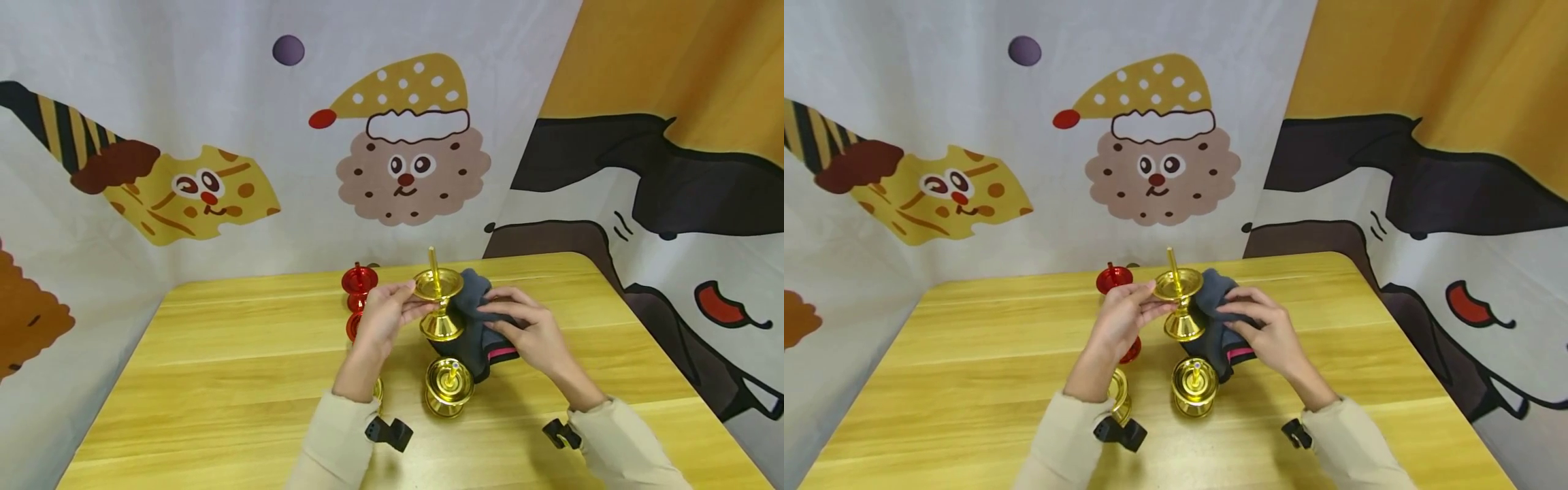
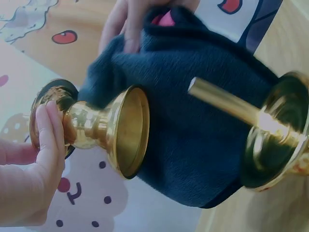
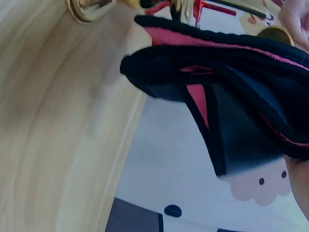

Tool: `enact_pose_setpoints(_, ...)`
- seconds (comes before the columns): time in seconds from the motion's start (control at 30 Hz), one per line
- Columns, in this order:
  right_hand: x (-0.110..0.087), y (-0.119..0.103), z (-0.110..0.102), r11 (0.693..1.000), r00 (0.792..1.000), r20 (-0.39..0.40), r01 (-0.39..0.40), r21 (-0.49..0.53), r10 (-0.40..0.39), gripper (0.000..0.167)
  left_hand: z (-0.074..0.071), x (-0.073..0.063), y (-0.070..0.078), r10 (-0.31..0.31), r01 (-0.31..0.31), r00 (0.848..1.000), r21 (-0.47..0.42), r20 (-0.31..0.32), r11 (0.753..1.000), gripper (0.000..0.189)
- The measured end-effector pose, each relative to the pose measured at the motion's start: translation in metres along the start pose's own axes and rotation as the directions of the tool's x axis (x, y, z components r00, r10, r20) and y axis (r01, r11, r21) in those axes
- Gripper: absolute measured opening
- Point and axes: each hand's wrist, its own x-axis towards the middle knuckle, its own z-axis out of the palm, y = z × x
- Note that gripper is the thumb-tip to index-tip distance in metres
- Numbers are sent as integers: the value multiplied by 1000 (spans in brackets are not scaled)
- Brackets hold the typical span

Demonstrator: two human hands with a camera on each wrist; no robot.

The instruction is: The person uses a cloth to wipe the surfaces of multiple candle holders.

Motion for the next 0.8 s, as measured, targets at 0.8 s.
enact_pose_setpoints(0.8,15,-7,-3,982,995,-42,-81,169,89,32,-1,-2,-20,35,-112,982,418,188,902,50)
